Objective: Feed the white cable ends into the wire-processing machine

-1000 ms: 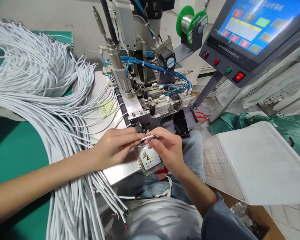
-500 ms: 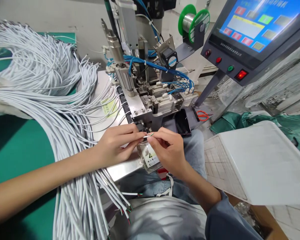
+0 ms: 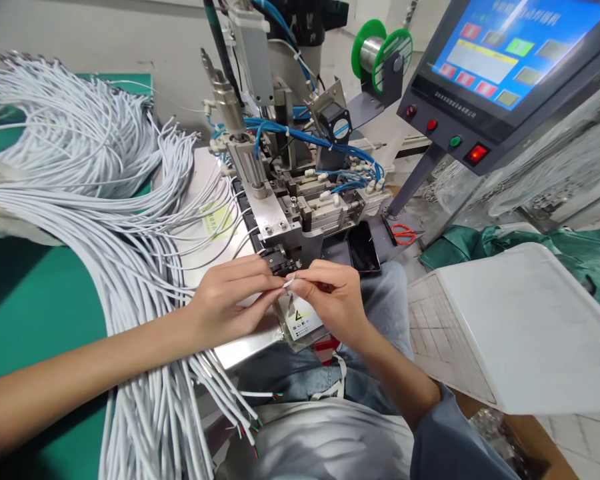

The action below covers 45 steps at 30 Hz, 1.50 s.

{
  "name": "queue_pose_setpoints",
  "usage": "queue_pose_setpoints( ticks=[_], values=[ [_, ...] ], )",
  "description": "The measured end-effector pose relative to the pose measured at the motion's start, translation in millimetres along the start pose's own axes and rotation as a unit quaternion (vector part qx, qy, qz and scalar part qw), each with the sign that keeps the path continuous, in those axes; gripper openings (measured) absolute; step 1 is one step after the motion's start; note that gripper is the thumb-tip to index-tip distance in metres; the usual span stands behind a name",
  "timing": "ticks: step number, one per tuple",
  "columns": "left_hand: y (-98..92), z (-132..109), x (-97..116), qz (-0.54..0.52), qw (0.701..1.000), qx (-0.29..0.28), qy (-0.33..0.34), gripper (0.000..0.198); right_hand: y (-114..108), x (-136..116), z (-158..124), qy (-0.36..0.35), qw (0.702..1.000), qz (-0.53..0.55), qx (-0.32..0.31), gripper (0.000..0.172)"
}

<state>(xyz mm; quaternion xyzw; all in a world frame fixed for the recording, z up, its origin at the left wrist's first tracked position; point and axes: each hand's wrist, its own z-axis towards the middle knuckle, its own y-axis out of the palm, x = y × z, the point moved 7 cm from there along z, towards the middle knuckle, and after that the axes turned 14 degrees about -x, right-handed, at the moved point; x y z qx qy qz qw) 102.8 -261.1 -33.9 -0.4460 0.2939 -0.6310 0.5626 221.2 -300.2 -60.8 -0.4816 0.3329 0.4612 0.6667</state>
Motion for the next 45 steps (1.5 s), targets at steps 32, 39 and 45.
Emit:
queue_pose_setpoints(
  ticks=[32, 39, 45],
  values=[
    [44.0, -1.9, -39.1, 0.091, 0.95, -0.266, -0.137, 0.023, 21.6, 96.5, 21.8, 0.2, 0.957, 0.177, -0.117, 0.027],
    [43.0, -1.4, -32.3, 0.106, 0.947, -0.279, -0.12, 0.025, 25.3, 96.4, 22.5, 0.204, 0.947, 0.208, -0.136, 0.024],
    [46.7, -1.8, -31.5, 0.124, 0.935, -0.309, -0.121, 0.031, 23.4, 94.5, 24.2, 0.206, 0.952, 0.18, -0.14, 0.025]
  ],
)
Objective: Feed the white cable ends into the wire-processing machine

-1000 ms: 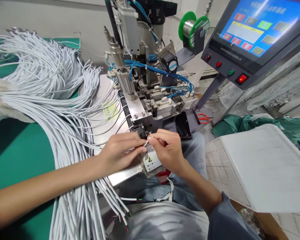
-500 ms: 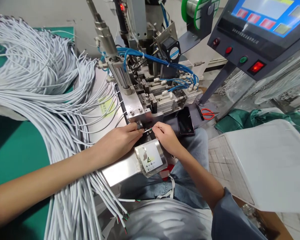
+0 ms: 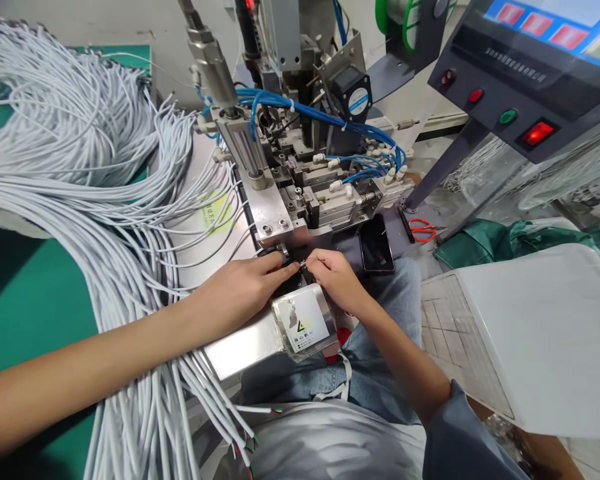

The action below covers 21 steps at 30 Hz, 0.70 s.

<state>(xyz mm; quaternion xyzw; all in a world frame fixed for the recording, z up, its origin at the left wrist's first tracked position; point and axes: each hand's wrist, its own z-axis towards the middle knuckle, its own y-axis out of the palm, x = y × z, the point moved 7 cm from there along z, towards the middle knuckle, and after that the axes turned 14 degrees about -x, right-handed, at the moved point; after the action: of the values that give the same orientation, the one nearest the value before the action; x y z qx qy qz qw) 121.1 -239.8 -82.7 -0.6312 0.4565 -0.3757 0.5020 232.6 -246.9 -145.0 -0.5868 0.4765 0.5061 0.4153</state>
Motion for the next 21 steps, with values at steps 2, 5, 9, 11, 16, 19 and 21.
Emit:
queue_pose_setpoints(
  ticks=[2, 5, 9, 11, 16, 19, 21],
  values=[
    [-0.2, 0.4, 1.7, 0.021, 1.0, 0.002, 0.007, 0.029, -0.8, 0.5, -0.2, -0.005, 1.0, -0.007, 0.0, 0.025],
    [0.0, 1.0, 2.6, 0.031, 0.999, -0.001, 0.011, 0.027, -2.9, 2.2, -0.4, -0.014, 0.999, -0.033, 0.002, 0.023],
    [-0.6, 1.5, 2.3, 0.029, 0.999, -0.004, 0.014, 0.028, -6.0, 1.6, 1.2, -0.025, 0.997, -0.069, 0.007, 0.026],
    [0.1, 2.0, 2.2, 0.039, 0.999, -0.008, 0.013, 0.029, -5.9, -1.2, 3.0, -0.035, 0.996, -0.084, 0.005, 0.026],
    [-1.2, 0.3, 3.1, 0.052, 0.999, -0.011, -0.009, 0.033, -3.9, -1.9, 5.5, -0.049, 0.996, -0.07, 0.018, 0.029],
    [-6.7, -5.1, 3.1, 0.056, 0.997, -0.016, -0.047, 0.025, -4.0, 5.6, 7.8, -0.04, 0.998, -0.052, 0.026, 0.032],
    [-11.5, -10.3, 2.6, 0.062, 0.995, -0.018, -0.071, 0.01, -5.3, 7.0, 9.4, -0.035, 0.997, -0.064, 0.028, 0.032]
  ],
)
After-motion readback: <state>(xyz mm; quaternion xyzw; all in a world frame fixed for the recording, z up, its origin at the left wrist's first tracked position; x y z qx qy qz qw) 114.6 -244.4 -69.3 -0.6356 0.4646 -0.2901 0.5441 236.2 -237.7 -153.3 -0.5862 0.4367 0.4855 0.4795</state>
